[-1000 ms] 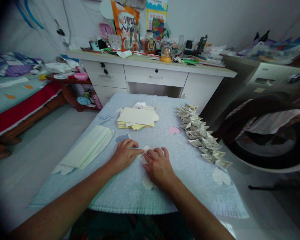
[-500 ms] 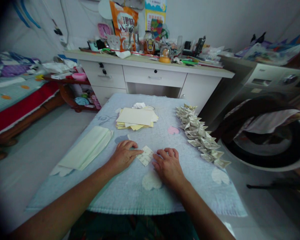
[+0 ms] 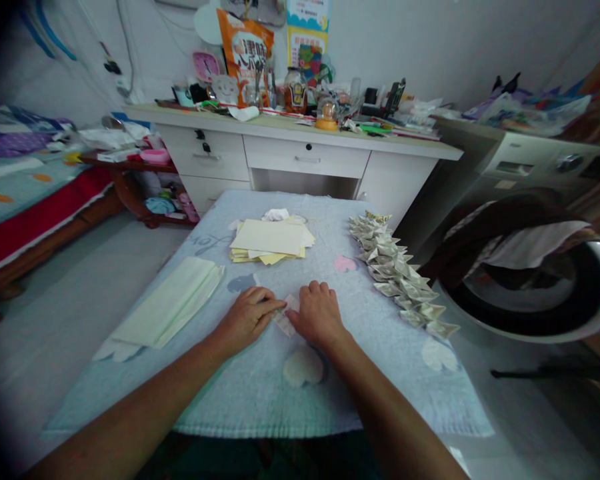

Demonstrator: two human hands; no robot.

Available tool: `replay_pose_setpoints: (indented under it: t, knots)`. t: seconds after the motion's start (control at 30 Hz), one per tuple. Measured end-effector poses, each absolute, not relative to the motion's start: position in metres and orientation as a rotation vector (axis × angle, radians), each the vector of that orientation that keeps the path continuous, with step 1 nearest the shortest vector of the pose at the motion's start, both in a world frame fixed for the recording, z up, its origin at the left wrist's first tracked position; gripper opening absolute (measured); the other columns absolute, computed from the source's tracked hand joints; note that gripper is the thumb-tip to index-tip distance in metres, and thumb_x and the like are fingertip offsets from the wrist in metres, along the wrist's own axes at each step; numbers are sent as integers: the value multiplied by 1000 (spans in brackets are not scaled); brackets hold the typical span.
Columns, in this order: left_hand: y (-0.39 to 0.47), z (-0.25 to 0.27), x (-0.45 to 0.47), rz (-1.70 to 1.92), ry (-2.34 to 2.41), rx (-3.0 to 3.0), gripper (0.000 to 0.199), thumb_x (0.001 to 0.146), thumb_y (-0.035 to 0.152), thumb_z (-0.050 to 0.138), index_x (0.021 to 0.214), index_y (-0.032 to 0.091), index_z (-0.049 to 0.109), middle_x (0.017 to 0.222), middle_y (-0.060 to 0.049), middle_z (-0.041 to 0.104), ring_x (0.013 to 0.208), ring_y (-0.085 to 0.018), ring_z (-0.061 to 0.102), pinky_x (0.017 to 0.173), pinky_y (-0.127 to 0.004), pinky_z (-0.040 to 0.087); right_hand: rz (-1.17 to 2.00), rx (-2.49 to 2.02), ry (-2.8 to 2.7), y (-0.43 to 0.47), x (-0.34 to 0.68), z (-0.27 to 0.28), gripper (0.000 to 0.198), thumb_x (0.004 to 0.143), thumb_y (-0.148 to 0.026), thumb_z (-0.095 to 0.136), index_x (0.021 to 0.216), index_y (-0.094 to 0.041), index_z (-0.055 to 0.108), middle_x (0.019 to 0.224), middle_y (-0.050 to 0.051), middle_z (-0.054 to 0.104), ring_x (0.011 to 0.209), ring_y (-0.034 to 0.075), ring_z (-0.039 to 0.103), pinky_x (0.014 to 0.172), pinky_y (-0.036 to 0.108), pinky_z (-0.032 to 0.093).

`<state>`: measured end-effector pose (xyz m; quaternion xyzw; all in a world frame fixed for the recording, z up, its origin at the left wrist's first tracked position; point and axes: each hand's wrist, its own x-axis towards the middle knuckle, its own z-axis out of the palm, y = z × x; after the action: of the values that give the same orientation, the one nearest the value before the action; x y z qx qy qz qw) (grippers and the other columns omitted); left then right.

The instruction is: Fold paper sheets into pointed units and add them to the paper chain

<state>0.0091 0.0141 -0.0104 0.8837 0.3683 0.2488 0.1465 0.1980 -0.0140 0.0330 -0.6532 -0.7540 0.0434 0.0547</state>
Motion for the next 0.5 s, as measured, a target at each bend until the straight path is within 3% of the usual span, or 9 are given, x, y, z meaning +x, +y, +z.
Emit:
replay_pose_setpoints:
  t: [0.1,0.17,0.27,0.33,0.4,0.5]
  knots:
    - [14,-8,11,792,1079,2460,48,79,10,57,126,21,56,112,-8,58,106,-21,51,94,-37,43,194,-1947,-2239,-9,196,23,27,78,-40,66,92,-17,60,100,11,59,95,27,49,79,37,35]
    - [14,-7,12,853,1098,2347,57,77,11,58,133,19,48,122,-9,55,105,-20,52,92,-35,45,265,-1855,-2194,-7,197,18,22,76,-34,68,86,-18,58,95,8,58,91,24,49,77,35,35]
    - [15,-5,13,854,1139,2108,63,77,15,59,137,20,41,117,-7,61,72,-12,55,72,-28,49,418,-1630,-2137,-5,196,15,13,76,-22,64,81,-19,53,84,3,57,81,19,49,73,30,34]
    - [16,-3,13,825,1150,1987,50,77,18,59,127,20,52,95,-2,66,56,-8,49,61,-24,45,515,-1482,-2094,-5,195,15,12,77,-16,61,79,-20,50,78,0,55,76,17,49,71,28,35]
    - [16,0,12,826,1124,1885,25,78,20,57,103,18,64,72,2,63,54,-9,49,57,-22,41,584,-1370,-2008,-6,193,15,15,76,-14,61,84,-20,51,80,0,56,78,16,50,72,28,37]
    - [15,5,12,884,1025,1600,9,78,24,59,84,16,60,65,2,60,59,-11,56,56,-21,41,676,-1254,-1782,-7,195,12,34,74,-16,65,103,-21,49,91,1,56,86,17,52,79,30,40]
